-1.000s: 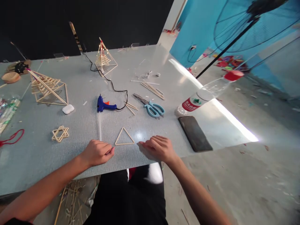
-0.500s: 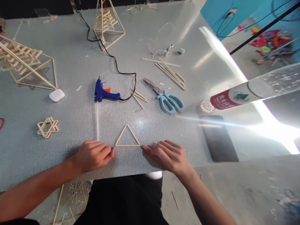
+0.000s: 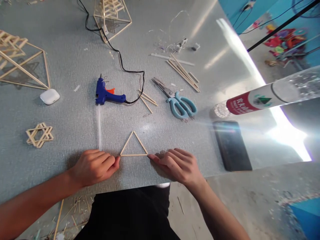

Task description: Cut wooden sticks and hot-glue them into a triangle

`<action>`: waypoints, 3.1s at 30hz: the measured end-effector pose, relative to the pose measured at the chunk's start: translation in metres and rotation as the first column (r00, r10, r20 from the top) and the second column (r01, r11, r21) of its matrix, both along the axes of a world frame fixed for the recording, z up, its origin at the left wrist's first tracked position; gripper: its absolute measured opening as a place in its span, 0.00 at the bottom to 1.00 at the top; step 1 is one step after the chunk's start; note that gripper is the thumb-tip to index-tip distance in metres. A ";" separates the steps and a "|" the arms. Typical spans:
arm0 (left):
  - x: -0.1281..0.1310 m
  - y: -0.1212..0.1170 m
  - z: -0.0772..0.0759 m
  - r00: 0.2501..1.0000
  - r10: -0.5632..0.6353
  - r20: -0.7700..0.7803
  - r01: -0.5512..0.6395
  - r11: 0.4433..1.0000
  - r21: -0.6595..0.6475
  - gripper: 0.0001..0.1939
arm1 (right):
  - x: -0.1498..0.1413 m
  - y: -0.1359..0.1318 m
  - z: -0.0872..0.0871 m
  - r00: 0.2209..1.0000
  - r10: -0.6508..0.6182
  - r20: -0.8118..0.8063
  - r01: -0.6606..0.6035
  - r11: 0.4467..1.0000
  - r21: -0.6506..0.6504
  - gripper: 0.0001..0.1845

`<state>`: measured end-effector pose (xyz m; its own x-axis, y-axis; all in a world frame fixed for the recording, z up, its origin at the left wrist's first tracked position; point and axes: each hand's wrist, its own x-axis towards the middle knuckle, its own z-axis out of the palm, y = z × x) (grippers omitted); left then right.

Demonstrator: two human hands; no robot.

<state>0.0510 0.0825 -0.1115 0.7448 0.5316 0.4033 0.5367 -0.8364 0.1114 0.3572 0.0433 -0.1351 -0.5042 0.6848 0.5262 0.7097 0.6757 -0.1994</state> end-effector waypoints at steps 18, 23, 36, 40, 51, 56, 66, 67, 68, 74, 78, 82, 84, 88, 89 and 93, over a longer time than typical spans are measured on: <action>0.002 0.001 0.004 1.000 -0.005 -0.008 0.005 1.000 0.016 0.20 | 0.000 -0.002 -0.006 1.000 -0.028 0.005 0.028 0.999 -0.018 0.20; 0.001 0.001 0.002 1.000 -0.004 -0.013 0.004 1.000 0.009 0.20 | 0.001 -0.003 -0.007 1.000 -0.029 0.005 0.029 0.999 -0.023 0.21; 0.000 -0.001 0.000 1.000 -0.001 -0.016 0.001 1.000 -0.004 0.20 | -0.001 -0.002 -0.005 1.000 -0.024 -0.019 0.024 0.999 -0.021 0.22; -0.001 -0.002 0.000 1.000 0.007 -0.014 -0.007 1.000 -0.021 0.20 | -0.002 0.000 -0.003 0.999 -0.015 -0.043 0.015 1.000 0.008 0.22; -0.001 -0.002 0.000 1.000 0.005 -0.011 -0.006 1.000 -0.020 0.20 | -0.001 -0.001 -0.004 0.999 0.004 -0.042 -0.005 1.000 -0.021 0.23; -0.001 -0.001 0.000 1.000 0.005 -0.010 -0.005 1.000 -0.018 0.20 | -0.002 0.000 -0.004 0.999 -0.003 -0.039 0.003 1.000 -0.011 0.23; -0.001 -0.002 -0.002 1.000 0.007 -0.012 -0.007 1.000 -0.021 0.20 | -0.003 0.001 -0.003 0.999 -0.010 -0.041 0.010 1.000 -0.009 0.22; -0.001 -0.002 -0.002 1.000 0.005 -0.012 -0.006 1.000 -0.020 0.20 | -0.003 0.001 -0.002 0.999 -0.012 -0.040 0.011 1.000 -0.009 0.22; -0.001 -0.002 -0.001 1.000 0.005 -0.013 -0.005 1.000 -0.020 0.20 | -0.003 0.001 -0.002 0.999 -0.012 -0.039 0.012 1.000 -0.008 0.22; -0.001 -0.001 0.000 1.000 0.007 -0.016 -0.007 1.000 -0.011 0.20 | -0.003 0.000 -0.003 0.999 -0.008 -0.047 0.008 1.000 -0.004 0.23; -0.001 -0.001 0.001 1.000 0.003 -0.018 -0.003 1.000 -0.017 0.20 | -0.004 0.002 -0.002 0.997 -0.006 -0.079 0.005 1.000 -0.012 0.24; -0.001 -0.002 0.001 1.000 -0.004 -0.020 0.004 1.000 -0.012 0.19 | -0.002 0.005 -0.003 0.970 -0.044 -0.238 0.028 0.997 -0.068 0.24; -0.002 -0.002 0.000 1.000 -0.003 -0.008 0.003 1.000 -0.007 0.19 | 0.002 0.004 -0.006 0.943 -0.058 -0.326 0.033 0.996 -0.082 0.23; -0.005 -0.004 -0.001 0.998 -0.045 0.049 0.045 0.999 -0.004 0.19 | 0.007 0.007 -0.008 0.894 -0.124 -0.431 0.109 0.992 -0.059 0.19; -0.005 -0.005 -0.001 0.996 -0.068 0.064 0.068 0.998 0.000 0.19 | 0.007 0.012 -0.006 0.885 -0.168 -0.434 0.155 0.986 -0.065 0.18; -0.008 -0.008 -0.001 0.981 -0.163 0.109 0.157 0.986 0.062 0.18 | -0.015 0.062 0.022 0.934 -0.276 -0.229 0.255 0.960 -0.117 0.08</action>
